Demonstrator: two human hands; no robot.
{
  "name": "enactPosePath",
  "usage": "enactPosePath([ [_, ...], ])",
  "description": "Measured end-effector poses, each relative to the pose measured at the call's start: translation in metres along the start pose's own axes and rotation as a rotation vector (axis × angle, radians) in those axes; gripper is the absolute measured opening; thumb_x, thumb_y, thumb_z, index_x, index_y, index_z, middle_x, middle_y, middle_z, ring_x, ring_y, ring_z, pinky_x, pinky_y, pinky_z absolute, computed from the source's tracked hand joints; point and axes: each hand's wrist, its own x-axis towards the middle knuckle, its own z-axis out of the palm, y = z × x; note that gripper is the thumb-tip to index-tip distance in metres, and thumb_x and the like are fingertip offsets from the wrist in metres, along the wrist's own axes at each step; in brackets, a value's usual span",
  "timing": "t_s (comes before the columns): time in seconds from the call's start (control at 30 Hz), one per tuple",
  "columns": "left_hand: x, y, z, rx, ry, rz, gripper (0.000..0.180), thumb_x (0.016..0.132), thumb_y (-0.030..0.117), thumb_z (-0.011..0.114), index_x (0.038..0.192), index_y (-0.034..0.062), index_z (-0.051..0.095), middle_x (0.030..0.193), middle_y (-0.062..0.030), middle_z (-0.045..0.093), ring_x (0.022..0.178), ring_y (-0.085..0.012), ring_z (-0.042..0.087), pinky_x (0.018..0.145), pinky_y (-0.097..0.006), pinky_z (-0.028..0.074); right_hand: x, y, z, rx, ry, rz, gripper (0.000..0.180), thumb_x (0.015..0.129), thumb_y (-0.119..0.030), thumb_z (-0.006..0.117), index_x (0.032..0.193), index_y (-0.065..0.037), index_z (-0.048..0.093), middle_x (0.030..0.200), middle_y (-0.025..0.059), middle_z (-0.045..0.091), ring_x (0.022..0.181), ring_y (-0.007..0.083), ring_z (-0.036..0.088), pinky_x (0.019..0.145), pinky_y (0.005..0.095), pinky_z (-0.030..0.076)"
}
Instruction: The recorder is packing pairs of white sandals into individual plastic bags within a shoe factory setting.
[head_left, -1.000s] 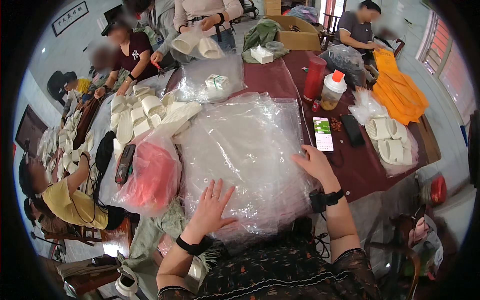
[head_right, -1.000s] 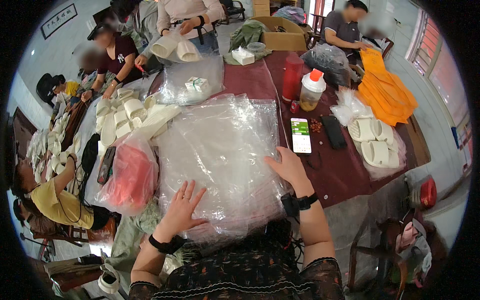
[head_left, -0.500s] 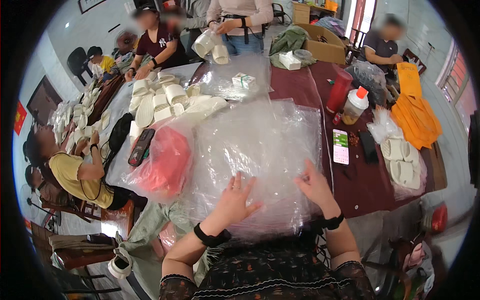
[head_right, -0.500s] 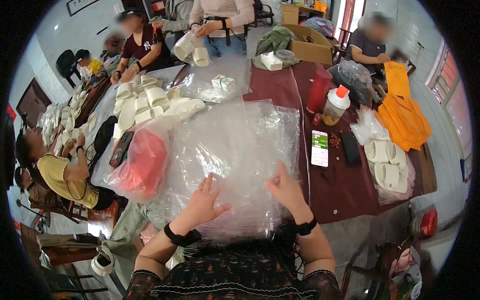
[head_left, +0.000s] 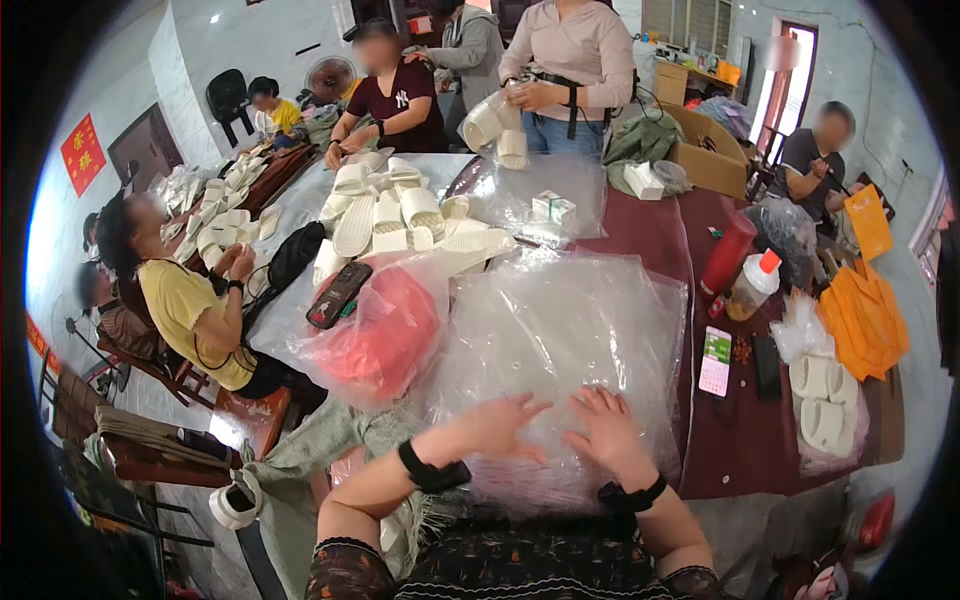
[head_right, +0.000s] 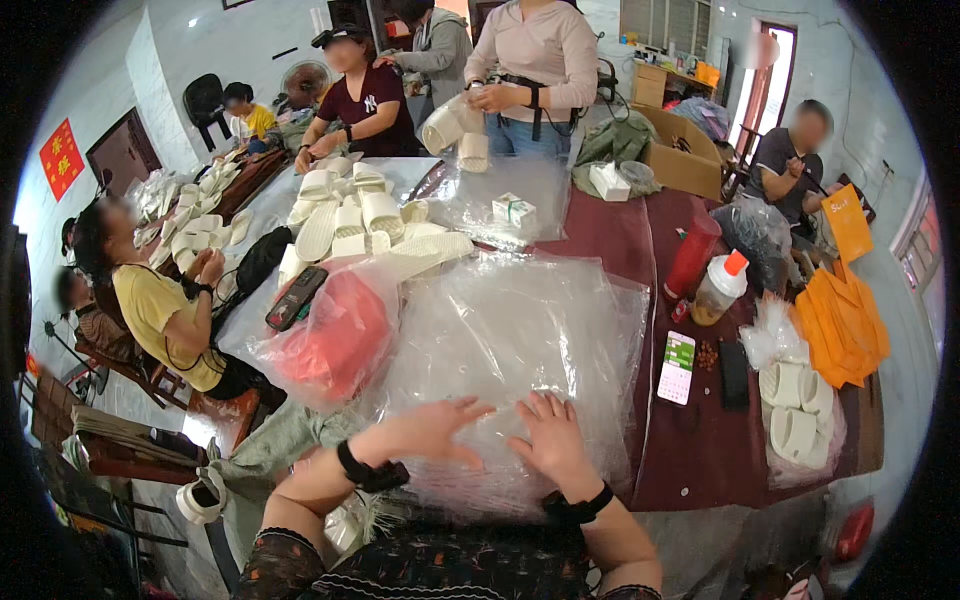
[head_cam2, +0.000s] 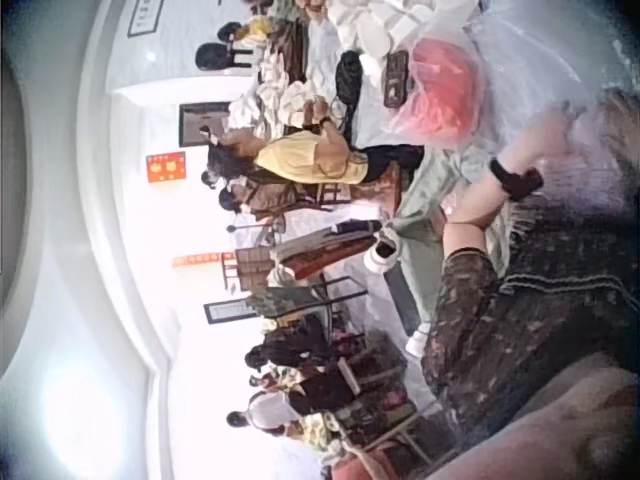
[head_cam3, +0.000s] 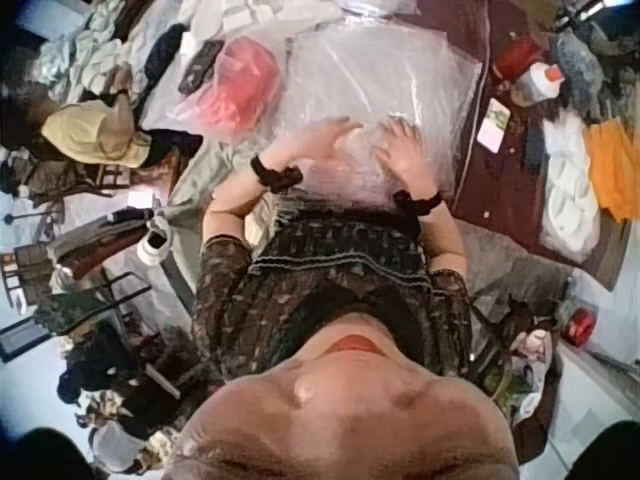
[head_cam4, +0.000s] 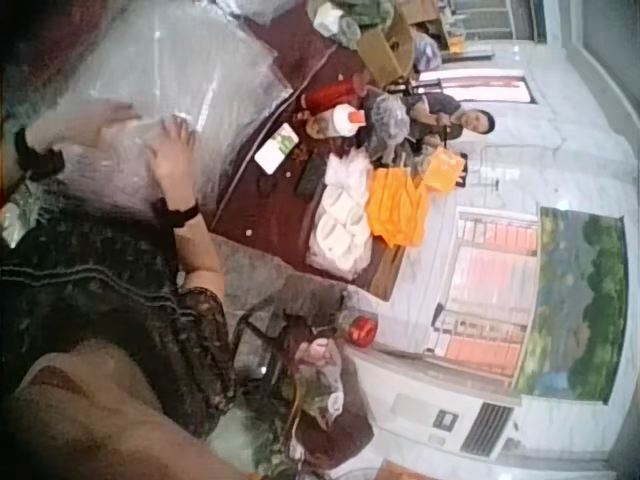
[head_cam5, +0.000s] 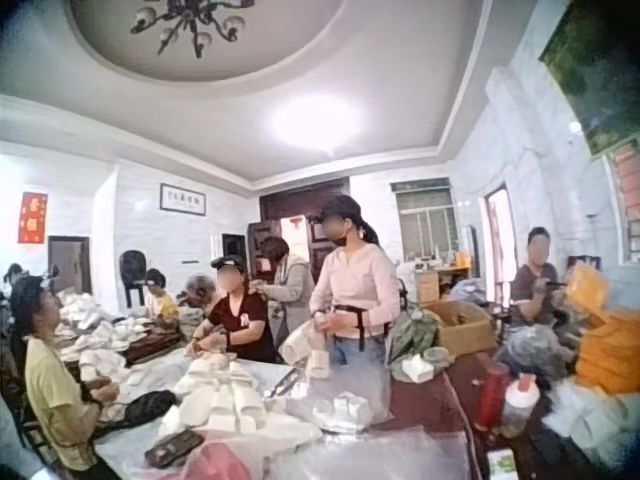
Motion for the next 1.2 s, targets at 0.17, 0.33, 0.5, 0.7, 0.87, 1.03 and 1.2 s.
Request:
enactPosePath([
  [0.17,0.043,-0.041,-0.097,0.324,0.455,-0.300,0.060,0.085,0.026,0.072,0.138,0.0068,0.053,0.138,-0.0217,0.054,0.119,-0.0420,0.057,0.095,-0.045,0.051,-0.003,0.011,0.015,0.063,0.058,0.008,0.062,0.084,-0.046,0.071,0.134,-0.011,0.059,0.141,0.0143,0.052,0.134,0.0374,0.044,0.112,0.0552,0.031],
  [0.33,0.118,-0.179,-0.110,0.890,0.538,-0.617,0.046,0.087,0.019,0.064,0.129,0.0025,0.059,0.133,-0.0180,0.058,0.132,-0.0393,0.048,0.090,-0.047,0.051,-0.002,0.005,0.020,0.102,0.137,-0.034,0.063,0.080,-0.047,0.074,0.131,-0.012,0.061,0.140,0.0133,0.053,0.134,0.0364,0.043,0.111,0.0543,0.032],
  [0.5,0.145,-0.242,-0.101,0.846,0.274,-0.981,0.056,0.092,0.021,0.057,0.144,0.0018,0.047,0.147,-0.0239,0.048,0.130,-0.0392,0.052,0.089,-0.044,0.047,-0.003,0.002,0.021,0.109,0.116,-0.020,0.062,0.080,-0.046,0.074,0.130,-0.011,0.062,0.139,0.0129,0.054,0.132,0.0360,0.044,0.111,0.0542,0.031],
  [0.7,0.148,-0.233,-0.104,0.877,0.476,-0.887,0.039,0.089,0.023,0.060,0.125,0.0097,0.060,0.108,-0.0109,0.072,0.111,-0.0286,0.062,0.087,-0.046,0.047,-0.007,-0.001,0.019,0.149,0.113,0.047,0.060,0.082,-0.045,0.073,0.131,-0.011,0.063,0.139,0.0132,0.054,0.136,0.0361,0.041,0.114,0.0534,0.028],
  [0.87,0.133,-0.212,-0.153,0.723,0.691,-0.751,0.025,0.088,0.025,0.058,0.104,0.0090,0.070,0.096,-0.0116,0.074,0.102,-0.0294,0.067,0.078,-0.048,0.053,-0.007,-0.001,0.016,0.155,0.116,0.085,0.060,0.082,-0.045,0.074,0.131,-0.011,0.063,0.141,0.0134,0.053,0.137,0.0361,0.040,0.115,0.0539,0.027],
  [1.03,0.100,-0.207,-0.196,0.255,1.093,-0.789,0.028,0.090,0.030,0.057,0.100,0.0095,0.072,0.094,-0.0158,0.073,0.091,-0.0384,0.069,0.079,-0.052,0.053,-0.008,0.000,0.023,0.152,0.135,0.068,0.061,0.081,-0.043,0.075,0.131,-0.011,0.062,0.141,0.0134,0.053,0.137,0.0360,0.040,0.115,0.0536,0.026],
  [1.2,0.075,-0.152,-0.222,0.136,1.417,-0.589,0.026,0.092,0.028,0.059,0.108,0.0136,0.073,0.094,-0.0174,0.072,0.089,-0.0401,0.068,0.077,-0.050,0.052,-0.012,0.000,0.023,0.155,0.165,0.057,0.060,0.080,-0.041,0.076,0.129,-0.009,0.062,0.140,0.0143,0.054,0.136,0.0362,0.042,0.115,0.0534,0.027],
])
